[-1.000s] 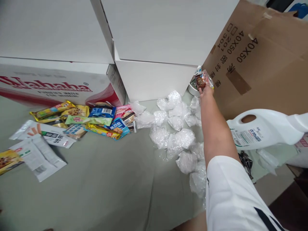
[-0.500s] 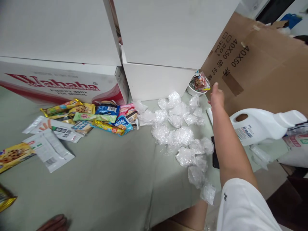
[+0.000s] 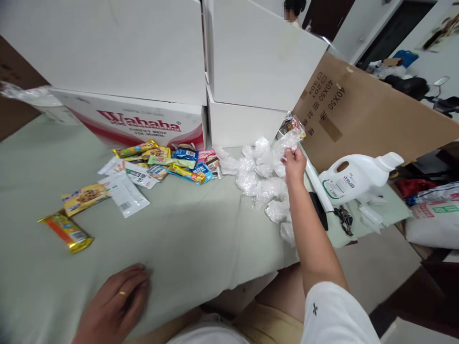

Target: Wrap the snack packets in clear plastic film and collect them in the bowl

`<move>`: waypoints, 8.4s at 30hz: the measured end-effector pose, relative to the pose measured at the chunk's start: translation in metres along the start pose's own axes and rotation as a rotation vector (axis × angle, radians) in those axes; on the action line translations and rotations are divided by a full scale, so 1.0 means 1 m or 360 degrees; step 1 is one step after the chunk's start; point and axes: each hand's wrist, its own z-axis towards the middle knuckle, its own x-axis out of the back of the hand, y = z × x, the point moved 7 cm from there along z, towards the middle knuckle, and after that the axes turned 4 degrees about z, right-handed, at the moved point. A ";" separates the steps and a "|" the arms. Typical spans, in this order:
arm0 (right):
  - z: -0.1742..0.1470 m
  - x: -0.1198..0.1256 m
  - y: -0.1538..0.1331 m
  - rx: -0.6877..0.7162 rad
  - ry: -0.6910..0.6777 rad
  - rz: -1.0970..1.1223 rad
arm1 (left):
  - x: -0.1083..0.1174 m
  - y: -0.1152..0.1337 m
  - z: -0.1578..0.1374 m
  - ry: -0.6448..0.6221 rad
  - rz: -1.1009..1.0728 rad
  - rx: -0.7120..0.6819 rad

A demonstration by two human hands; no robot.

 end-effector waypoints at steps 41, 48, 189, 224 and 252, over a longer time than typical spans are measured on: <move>-0.253 -0.066 0.103 -0.0569 -0.0404 0.0532 | -0.123 -0.011 0.104 -0.0238 -0.2334 0.1312; -0.264 -0.053 0.107 -0.0523 -0.0517 0.0443 | -0.122 0.003 0.101 -0.0624 -0.3148 0.1549; -0.129 -0.270 0.078 0.0611 -0.1453 -0.1529 | -0.036 -0.009 0.000 -0.0753 0.0284 -0.0091; -0.225 -0.162 0.012 0.0301 -0.2175 -0.0718 | -0.034 -0.008 0.002 -0.0785 0.0312 -0.0103; -0.121 -0.285 0.048 0.0717 -0.1027 -0.2017 | -0.034 -0.008 0.003 -0.0831 0.0350 -0.0176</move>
